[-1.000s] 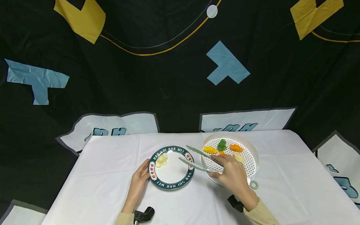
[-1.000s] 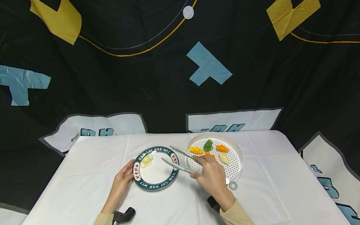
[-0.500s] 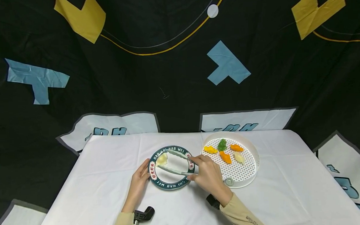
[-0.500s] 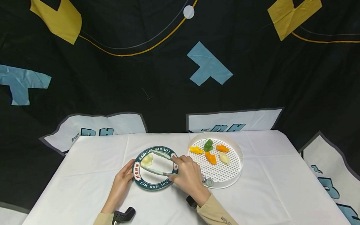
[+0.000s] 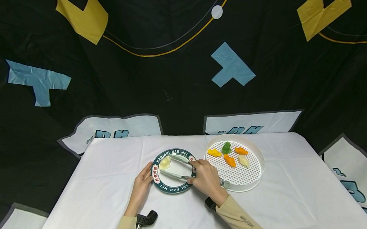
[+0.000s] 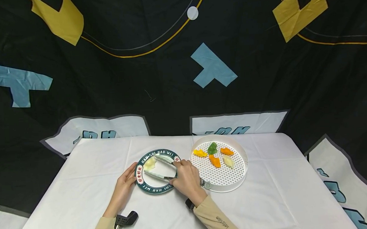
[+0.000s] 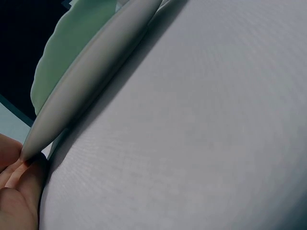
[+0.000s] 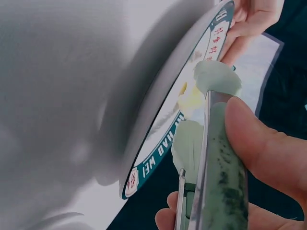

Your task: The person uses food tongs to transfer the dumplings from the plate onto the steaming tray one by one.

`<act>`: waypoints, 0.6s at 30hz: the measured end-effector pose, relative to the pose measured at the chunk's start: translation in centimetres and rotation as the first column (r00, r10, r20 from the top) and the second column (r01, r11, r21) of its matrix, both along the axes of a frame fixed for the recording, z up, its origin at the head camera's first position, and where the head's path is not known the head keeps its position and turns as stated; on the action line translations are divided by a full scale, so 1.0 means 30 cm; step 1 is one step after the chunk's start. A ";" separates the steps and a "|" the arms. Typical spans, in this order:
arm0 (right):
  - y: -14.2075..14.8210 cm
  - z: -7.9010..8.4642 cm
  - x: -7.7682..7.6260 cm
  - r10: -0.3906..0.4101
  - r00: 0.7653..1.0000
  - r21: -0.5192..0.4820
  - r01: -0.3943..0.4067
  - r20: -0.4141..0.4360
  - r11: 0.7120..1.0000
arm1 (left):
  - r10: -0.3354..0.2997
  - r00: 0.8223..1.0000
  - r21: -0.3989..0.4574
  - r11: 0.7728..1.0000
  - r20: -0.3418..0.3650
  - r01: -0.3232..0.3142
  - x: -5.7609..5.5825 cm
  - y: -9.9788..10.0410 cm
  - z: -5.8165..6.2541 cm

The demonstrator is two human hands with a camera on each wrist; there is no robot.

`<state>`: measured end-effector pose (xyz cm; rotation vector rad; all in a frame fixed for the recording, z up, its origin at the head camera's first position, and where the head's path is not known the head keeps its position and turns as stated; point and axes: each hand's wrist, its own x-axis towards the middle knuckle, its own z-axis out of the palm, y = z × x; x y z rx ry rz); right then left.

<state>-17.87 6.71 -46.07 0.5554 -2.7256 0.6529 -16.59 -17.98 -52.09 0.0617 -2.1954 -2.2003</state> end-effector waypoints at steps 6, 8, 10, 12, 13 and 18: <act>-0.020 -0.008 -0.005 -0.006 1.000 0.020 0.007 -0.017 1.000 | 0.008 1.000 0.001 1.000 0.005 -0.008 0.001 0.002 0.001; -0.025 -0.009 -0.007 -0.010 1.000 0.029 0.010 -0.021 1.000 | 0.012 1.000 0.014 1.000 0.008 -0.012 0.001 0.003 0.000; -0.027 -0.010 -0.009 -0.011 1.000 0.033 0.012 -0.027 0.999 | 0.012 1.000 0.027 1.000 0.016 -0.012 0.000 0.003 -0.001; -0.028 -0.012 -0.010 -0.011 0.999 0.034 0.012 -0.034 0.999 | 0.008 1.000 0.037 0.999 0.015 -0.008 0.000 0.003 -0.001; -0.028 -0.014 -0.010 -0.009 0.999 0.033 0.010 -0.037 0.999 | 0.005 1.000 0.042 0.999 0.012 -0.006 0.000 0.003 -0.001; -0.025 -0.023 -0.009 0.003 0.998 0.032 0.000 -0.069 0.999 | 0.003 1.000 0.044 0.999 0.005 -0.003 -0.001 0.003 -0.002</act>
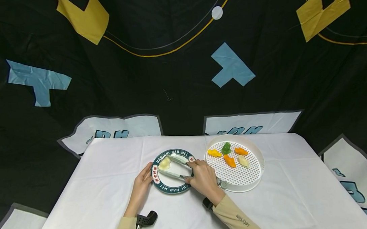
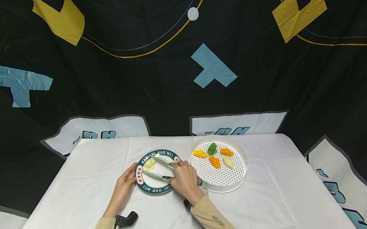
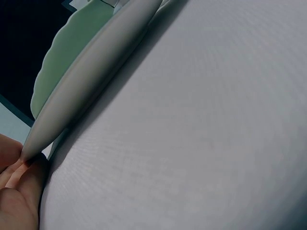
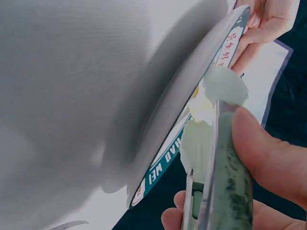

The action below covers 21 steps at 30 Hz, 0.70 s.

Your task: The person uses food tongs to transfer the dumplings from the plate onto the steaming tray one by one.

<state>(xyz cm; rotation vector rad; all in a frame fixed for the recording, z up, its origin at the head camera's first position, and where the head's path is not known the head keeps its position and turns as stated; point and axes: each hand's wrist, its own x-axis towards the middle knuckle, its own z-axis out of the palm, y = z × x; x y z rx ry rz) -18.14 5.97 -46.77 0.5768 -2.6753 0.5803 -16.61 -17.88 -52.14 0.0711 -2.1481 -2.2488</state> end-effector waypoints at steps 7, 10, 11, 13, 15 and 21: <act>0.011 -0.007 0.004 0.016 0.999 -0.014 -0.016 -0.041 1.000 | 0.011 1.000 0.004 1.000 0.006 -0.011 0.002 0.004 0.001; 0.022 -0.007 0.005 0.018 0.999 -0.029 -0.019 -0.036 0.999 | 0.014 1.000 -0.002 1.000 -0.003 -0.014 0.001 0.005 0.000; 0.026 -0.006 0.006 0.019 0.999 -0.036 -0.020 -0.032 0.999 | 0.014 1.000 -0.001 1.000 -0.004 -0.014 0.001 0.004 0.000; 0.036 0.001 0.009 0.018 1.000 -0.047 -0.019 -0.025 0.999 | 0.012 1.000 0.001 1.000 -0.010 -0.012 0.001 0.003 -0.001; 0.049 0.009 0.013 0.018 1.000 -0.055 -0.019 -0.021 0.998 | 0.010 1.000 -0.004 1.000 -0.015 -0.011 0.000 0.002 -0.001; 0.097 0.038 0.021 0.022 0.999 -0.064 -0.024 -0.030 0.998 | 0.011 1.000 -0.049 0.999 -0.014 -0.011 0.001 0.000 -0.002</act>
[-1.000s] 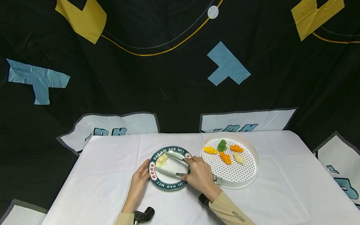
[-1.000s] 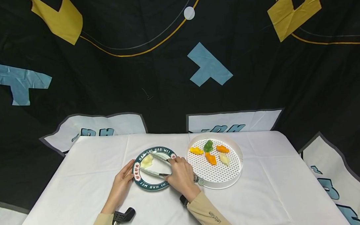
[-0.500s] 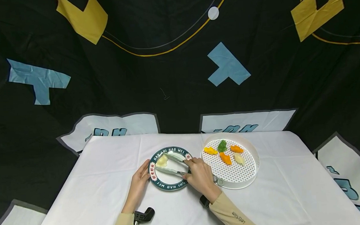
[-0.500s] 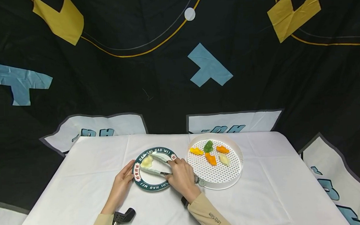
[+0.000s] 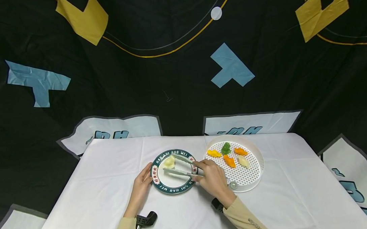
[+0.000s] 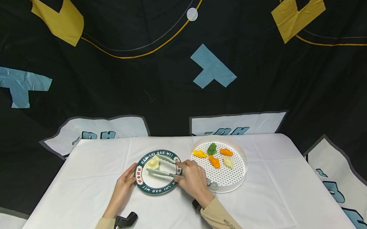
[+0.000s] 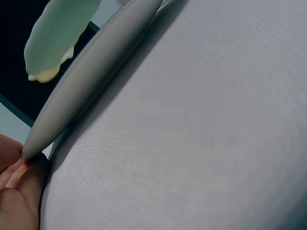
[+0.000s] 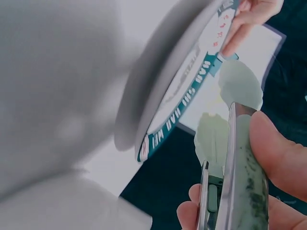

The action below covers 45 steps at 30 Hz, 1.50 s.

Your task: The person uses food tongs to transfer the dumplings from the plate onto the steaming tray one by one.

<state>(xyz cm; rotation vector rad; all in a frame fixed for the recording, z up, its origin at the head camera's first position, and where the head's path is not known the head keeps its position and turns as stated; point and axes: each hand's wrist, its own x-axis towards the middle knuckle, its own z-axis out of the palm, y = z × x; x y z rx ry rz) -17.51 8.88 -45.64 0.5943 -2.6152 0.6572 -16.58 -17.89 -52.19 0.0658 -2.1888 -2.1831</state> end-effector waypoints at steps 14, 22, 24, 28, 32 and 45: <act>0.139 0.042 0.013 -0.045 0.998 -0.056 0.043 -0.035 0.997 | 0.009 0.999 0.011 1.000 0.052 -0.010 -0.006 0.005 -0.001; 0.241 0.063 0.033 -0.068 0.995 -0.077 0.063 -0.074 0.995 | 0.000 0.999 -0.007 1.000 0.034 0.000 -0.008 0.005 0.000; 0.271 0.069 0.041 -0.075 0.994 -0.079 0.069 -0.078 0.994 | -0.005 1.000 -0.011 1.000 0.029 0.005 -0.007 0.005 0.000; 0.333 0.076 0.061 -0.105 0.993 -0.071 0.101 -0.057 0.992 | -0.002 0.999 -0.021 1.000 0.032 0.003 -0.007 0.004 0.001; 0.387 0.078 0.086 -0.148 0.988 -0.056 0.146 -0.037 0.988 | 0.005 0.999 -0.008 1.000 0.040 -0.005 -0.007 0.003 0.001; 0.455 0.060 0.128 -0.216 0.976 -0.016 0.217 0.036 0.976 | -0.010 0.999 0.054 0.999 0.042 0.008 -0.007 0.003 -0.003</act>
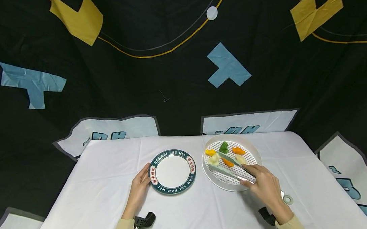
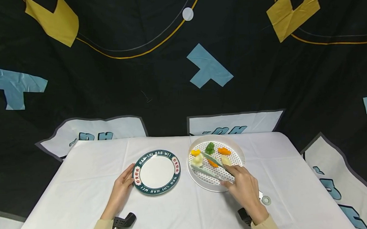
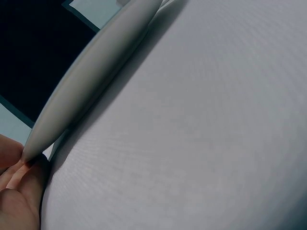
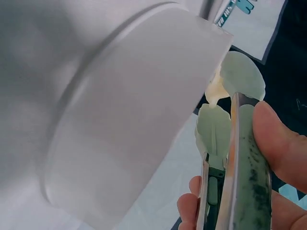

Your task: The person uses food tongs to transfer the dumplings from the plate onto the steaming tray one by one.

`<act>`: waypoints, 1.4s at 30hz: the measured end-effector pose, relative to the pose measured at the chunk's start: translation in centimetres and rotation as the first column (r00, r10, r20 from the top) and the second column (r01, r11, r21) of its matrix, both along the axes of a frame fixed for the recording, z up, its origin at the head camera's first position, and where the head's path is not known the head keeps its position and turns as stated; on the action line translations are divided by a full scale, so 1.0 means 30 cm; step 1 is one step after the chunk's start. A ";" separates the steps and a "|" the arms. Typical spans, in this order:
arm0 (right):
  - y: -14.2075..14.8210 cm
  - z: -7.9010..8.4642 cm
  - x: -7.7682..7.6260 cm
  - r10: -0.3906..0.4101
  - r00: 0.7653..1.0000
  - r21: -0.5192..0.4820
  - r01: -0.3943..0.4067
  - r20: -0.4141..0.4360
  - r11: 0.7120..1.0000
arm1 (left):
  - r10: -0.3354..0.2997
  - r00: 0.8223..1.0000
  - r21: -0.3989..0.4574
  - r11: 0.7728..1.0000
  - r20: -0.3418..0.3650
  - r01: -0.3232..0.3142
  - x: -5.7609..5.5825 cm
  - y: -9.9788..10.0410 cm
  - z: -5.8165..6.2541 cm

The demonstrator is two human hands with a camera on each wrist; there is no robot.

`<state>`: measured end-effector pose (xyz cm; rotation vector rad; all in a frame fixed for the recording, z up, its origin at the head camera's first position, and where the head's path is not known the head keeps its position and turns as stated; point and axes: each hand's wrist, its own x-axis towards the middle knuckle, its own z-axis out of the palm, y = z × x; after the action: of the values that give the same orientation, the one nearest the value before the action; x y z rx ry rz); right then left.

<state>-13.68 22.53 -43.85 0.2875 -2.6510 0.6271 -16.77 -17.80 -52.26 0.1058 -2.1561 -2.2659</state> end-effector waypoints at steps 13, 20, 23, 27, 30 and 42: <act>0.013 -0.023 -0.003 -0.039 0.995 0.021 0.037 0.092 0.999 | 0.008 1.000 -0.005 1.000 -0.020 -0.008 0.004 0.003 -0.001; 0.012 -0.022 -0.003 -0.043 0.990 0.028 0.040 0.132 0.999 | -0.007 1.000 0.018 1.000 -0.023 0.007 0.008 0.000 -0.001; 0.011 -0.022 -0.004 -0.043 0.991 0.030 0.039 0.130 0.999 | -0.004 1.000 0.014 1.000 -0.015 0.004 0.007 0.000 0.000; 0.009 -0.024 -0.004 -0.047 0.991 0.029 0.044 0.127 0.999 | 0.000 1.000 -0.020 1.000 -0.012 0.000 0.006 0.000 -0.001; 0.010 -0.022 0.001 -0.052 0.990 0.024 0.049 0.129 0.999 | 0.002 1.000 -0.033 0.999 -0.012 -0.002 0.005 0.000 0.000; -0.009 -0.004 0.005 -0.045 0.996 -0.018 0.046 0.083 0.999 | 0.021 0.999 -0.048 0.999 -0.035 -0.023 0.002 0.002 -0.004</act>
<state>-13.52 22.26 -43.98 0.1989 -2.7197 0.6642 -16.72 -17.73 -52.39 0.0888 -2.1799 -2.1851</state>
